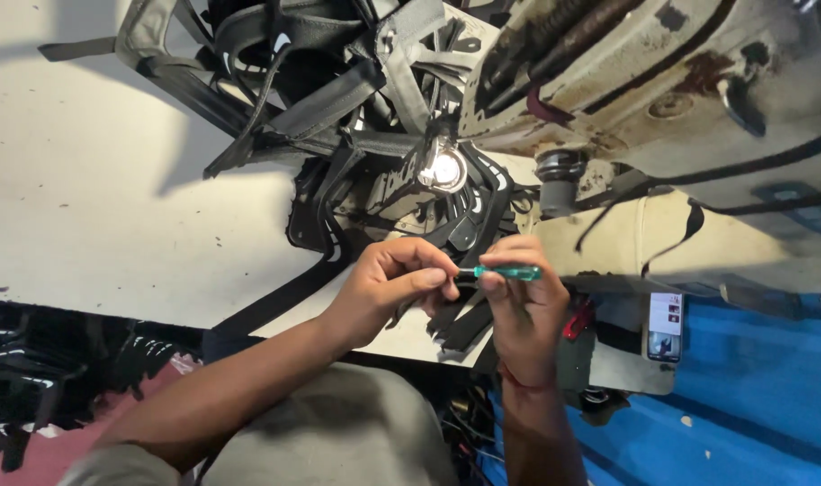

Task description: Operating and adjusting an industrial sewing machine to stitch shoe components.

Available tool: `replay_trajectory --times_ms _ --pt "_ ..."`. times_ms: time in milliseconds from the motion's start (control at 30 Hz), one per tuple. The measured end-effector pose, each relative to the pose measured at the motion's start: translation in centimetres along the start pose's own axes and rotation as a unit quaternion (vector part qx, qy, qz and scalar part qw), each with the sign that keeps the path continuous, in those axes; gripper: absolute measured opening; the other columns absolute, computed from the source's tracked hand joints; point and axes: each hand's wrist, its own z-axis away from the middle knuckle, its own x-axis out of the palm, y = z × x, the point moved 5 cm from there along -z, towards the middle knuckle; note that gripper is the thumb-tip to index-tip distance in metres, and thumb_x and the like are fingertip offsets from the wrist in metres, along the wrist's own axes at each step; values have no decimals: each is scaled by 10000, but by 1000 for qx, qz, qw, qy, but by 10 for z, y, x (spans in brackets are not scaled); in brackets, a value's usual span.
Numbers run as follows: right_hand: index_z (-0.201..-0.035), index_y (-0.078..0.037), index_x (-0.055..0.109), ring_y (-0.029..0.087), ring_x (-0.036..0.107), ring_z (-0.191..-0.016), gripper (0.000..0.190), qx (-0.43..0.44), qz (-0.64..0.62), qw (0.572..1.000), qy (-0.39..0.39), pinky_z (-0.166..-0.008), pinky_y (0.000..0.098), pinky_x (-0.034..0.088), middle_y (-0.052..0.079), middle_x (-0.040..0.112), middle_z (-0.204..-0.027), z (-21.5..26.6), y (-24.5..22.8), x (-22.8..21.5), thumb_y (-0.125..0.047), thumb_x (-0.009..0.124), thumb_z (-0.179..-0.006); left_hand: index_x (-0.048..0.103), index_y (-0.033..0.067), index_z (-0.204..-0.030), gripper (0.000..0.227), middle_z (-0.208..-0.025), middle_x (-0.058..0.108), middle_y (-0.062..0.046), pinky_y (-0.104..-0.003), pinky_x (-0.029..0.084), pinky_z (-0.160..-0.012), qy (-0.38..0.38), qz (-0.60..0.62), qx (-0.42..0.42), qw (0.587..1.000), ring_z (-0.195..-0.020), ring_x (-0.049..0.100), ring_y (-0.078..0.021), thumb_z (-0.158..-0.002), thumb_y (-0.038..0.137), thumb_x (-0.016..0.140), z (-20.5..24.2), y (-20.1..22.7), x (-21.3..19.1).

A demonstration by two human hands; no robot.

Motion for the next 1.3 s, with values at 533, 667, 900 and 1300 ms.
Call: replay_trajectory --times_ms 533,667,900,1300 --pt "-1358 -6 484 116 656 -898 407 -118 -3 976 183 -849 249 542 101 724 -1049 -70 23 10 -28 726 -1032 659 56 -1088 261 -911 708 -92 -379 508 -688 120 -614 232 745 -765 671 -277 -844 8 736 95 20 -57" --pt "-1212 37 604 115 656 -868 188 -103 2 983 155 -816 251 537 112 730 -1035 -74 23 14 -21 720 -1076 662 55 -1069 234 -869 710 -85 -376 506 -645 150 -604 225 749 -702 647 -268 -851 17 737 91 20 -60" --pt "-1120 49 628 124 661 -837 181 -92 40 983 157 -782 257 530 104 724 -1014 -77 19 18 -60 748 -1038 665 57 -1060 205 -838 706 -84 -381 506 -639 150 -607 211 751 -707 650 -271 -866 45 728 88 22 -59" --pt "-1118 64 634 133 659 -833 204 -112 46 979 163 -778 258 538 114 709 -1008 -77 19 18 -69 764 -1036 675 66 -1051 193 -868 715 -88 -391 514 -675 144 -628 203 737 -744 659 -284 -865 70 727 88 20 -61"
